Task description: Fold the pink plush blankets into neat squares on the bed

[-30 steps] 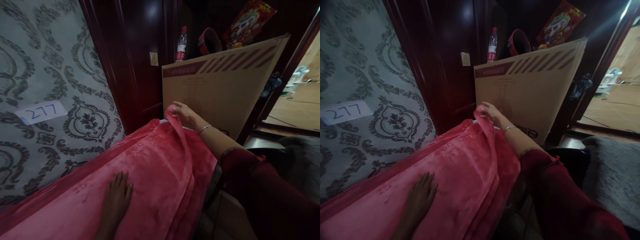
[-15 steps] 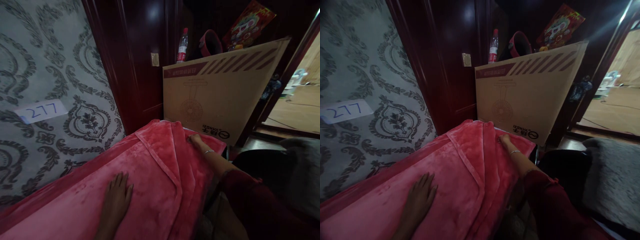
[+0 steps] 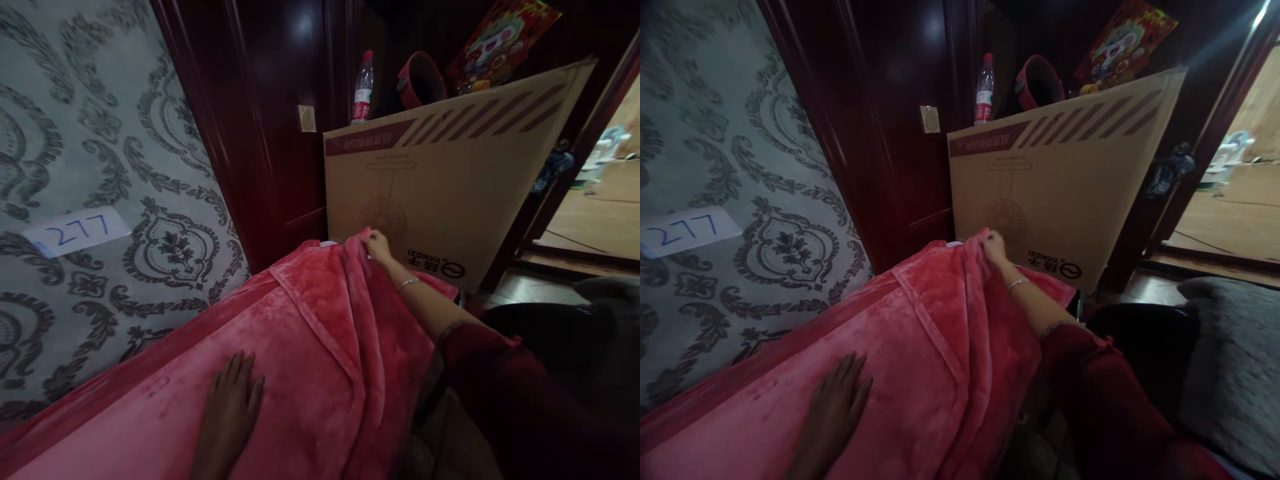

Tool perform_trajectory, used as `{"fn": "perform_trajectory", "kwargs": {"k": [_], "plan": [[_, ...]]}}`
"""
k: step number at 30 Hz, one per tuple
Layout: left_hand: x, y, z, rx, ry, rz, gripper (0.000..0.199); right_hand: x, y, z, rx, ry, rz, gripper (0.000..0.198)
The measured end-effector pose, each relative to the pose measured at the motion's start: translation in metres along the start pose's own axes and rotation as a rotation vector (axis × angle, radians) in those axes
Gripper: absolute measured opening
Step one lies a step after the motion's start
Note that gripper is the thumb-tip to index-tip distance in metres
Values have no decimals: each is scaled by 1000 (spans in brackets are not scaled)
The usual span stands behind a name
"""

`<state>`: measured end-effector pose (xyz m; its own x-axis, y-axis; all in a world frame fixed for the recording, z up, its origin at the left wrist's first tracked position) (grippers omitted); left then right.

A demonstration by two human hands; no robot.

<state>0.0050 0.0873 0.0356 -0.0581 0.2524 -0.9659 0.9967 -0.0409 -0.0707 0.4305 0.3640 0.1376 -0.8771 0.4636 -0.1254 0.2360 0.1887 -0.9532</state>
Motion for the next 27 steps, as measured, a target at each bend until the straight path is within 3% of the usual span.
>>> {"fn": "perform_trajectory", "kwargs": {"k": [2,4,8,14,20,24,27], "plan": [[-3,2,0,9,13,3,53,-28,-27,-17,-52,79,83,17],[-6,4,0,16,14,9,53,-56,-45,-27,-83,135,366,28],[-7,4,-1,15,6,24,53,-90,-39,-28,-68,102,1030,37],[-4,3,-2,22,17,24,55,-102,4,-9,-15,4,1175,30],[-6,4,-3,15,22,26,53,-103,7,2,-54,9,1205,34],[-8,4,-3,27,27,8,52,-84,3,14,-125,-16,1198,39],[-8,5,-4,31,21,-8,53,-63,20,36,-144,-84,1178,40]]}}
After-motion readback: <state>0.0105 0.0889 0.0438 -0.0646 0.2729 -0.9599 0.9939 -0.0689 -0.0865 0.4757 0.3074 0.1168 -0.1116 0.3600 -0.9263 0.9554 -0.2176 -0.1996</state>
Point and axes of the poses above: each hand's wrist, its own z-axis away from the middle knuckle, its own x-axis out of the palm, y = z × x, the point moved 9 cm from there along -z, towards the middle knuckle, and after that the axes turned 5 degrees about x, right-handed, at the moved point
